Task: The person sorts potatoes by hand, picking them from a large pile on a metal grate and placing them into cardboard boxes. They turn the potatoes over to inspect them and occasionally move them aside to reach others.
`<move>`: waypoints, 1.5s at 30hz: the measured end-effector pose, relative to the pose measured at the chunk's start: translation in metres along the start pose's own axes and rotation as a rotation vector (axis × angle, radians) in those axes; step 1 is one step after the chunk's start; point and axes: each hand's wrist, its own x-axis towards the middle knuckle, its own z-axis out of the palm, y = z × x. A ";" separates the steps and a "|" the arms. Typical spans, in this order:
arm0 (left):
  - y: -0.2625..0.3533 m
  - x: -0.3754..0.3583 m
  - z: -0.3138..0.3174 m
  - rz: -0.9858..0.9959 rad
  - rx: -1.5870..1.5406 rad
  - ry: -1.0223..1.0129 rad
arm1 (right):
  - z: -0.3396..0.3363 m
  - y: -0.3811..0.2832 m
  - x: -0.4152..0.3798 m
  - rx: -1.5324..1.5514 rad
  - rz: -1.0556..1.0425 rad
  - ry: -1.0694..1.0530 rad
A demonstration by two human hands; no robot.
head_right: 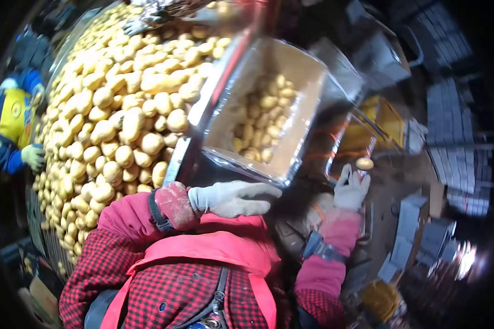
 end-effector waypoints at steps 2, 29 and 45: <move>0.004 -0.035 -0.008 0.034 0.122 0.111 | 0.020 0.094 -0.017 -0.954 -0.194 0.085; 0.037 -0.195 -0.112 0.088 -0.132 1.437 | 0.021 0.509 -0.020 -1.499 0.565 -0.407; 0.070 -0.170 -0.091 0.123 0.217 1.021 | 0.026 0.504 -0.051 -1.245 0.653 -0.477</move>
